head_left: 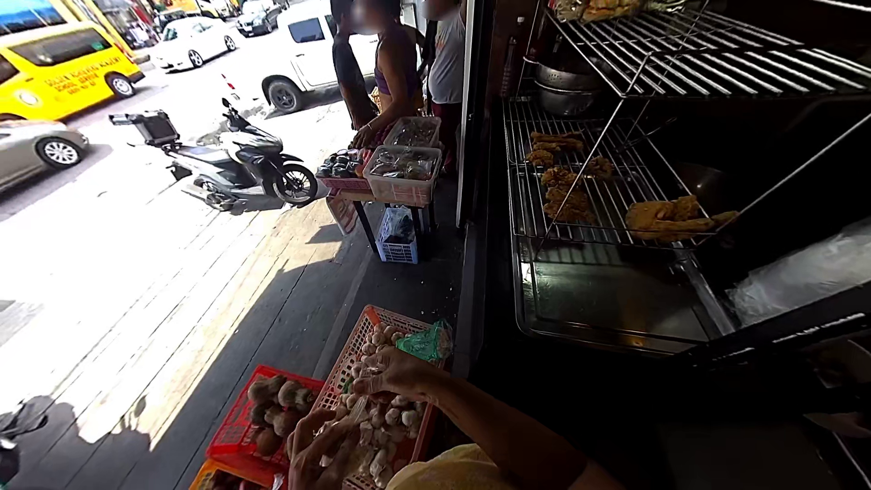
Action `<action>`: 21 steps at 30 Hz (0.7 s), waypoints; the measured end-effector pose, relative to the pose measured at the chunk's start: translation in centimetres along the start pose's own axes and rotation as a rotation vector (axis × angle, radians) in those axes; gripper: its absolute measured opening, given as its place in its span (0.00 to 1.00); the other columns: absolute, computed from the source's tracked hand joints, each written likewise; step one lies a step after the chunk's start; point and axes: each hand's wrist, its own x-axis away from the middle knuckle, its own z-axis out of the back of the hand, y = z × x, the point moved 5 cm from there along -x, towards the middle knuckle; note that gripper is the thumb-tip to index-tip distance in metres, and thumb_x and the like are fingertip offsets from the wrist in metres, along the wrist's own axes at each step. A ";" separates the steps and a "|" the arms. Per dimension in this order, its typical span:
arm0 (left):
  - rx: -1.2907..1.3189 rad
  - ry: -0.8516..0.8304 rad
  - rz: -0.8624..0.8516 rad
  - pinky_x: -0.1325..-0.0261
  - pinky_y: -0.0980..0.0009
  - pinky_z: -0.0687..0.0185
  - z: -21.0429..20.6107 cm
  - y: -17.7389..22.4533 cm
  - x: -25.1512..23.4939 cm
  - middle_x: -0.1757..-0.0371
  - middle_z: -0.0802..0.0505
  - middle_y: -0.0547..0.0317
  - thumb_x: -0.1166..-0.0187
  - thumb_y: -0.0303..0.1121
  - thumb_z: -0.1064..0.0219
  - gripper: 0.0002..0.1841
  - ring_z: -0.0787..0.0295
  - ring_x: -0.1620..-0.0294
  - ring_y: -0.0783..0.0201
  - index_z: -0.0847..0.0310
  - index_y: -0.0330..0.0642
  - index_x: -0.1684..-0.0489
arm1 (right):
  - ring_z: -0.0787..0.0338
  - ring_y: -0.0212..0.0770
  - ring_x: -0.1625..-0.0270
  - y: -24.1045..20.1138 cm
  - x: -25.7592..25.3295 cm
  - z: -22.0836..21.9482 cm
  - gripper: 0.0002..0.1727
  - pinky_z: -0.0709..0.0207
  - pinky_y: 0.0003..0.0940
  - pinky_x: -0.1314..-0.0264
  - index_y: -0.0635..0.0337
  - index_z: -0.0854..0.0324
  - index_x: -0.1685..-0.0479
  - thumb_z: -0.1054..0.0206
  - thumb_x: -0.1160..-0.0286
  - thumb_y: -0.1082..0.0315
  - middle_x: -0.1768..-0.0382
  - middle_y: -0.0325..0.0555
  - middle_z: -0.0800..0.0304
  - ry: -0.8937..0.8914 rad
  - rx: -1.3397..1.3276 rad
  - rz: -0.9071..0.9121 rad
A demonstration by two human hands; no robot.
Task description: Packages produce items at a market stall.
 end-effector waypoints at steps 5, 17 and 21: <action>-0.533 0.019 -0.297 0.44 0.44 0.29 1.3 2.3 -2.0 0.57 0.12 0.51 0.31 0.42 0.30 0.12 0.19 0.49 0.46 0.03 0.48 0.73 | 0.08 0.36 0.66 -1.2 0.4 0.5 0.11 0.10 0.33 0.54 0.74 0.16 0.53 0.28 0.22 0.71 0.63 0.52 0.09 0.136 0.318 0.137; 0.008 0.400 -0.504 0.50 0.84 0.14 4.2 9.1 -7.5 0.55 0.10 0.65 0.19 0.32 0.32 0.06 0.12 0.54 0.79 0.11 0.41 0.56 | 0.12 0.31 0.67 -2.5 1.5 -4.5 0.07 0.13 0.33 0.54 0.53 0.17 0.57 0.39 0.15 0.73 0.68 0.35 0.12 -0.299 -0.598 0.313; 0.617 0.101 -0.461 0.40 0.78 0.16 1.9 10.0 -7.0 0.53 0.04 0.75 0.20 0.44 0.29 0.08 0.09 0.49 0.75 0.05 0.61 0.52 | 0.10 0.29 0.62 -2.4 0.8 -4.4 0.06 0.15 0.28 0.56 0.48 0.12 0.53 0.31 0.22 0.61 0.62 0.33 0.08 -0.428 -0.673 0.420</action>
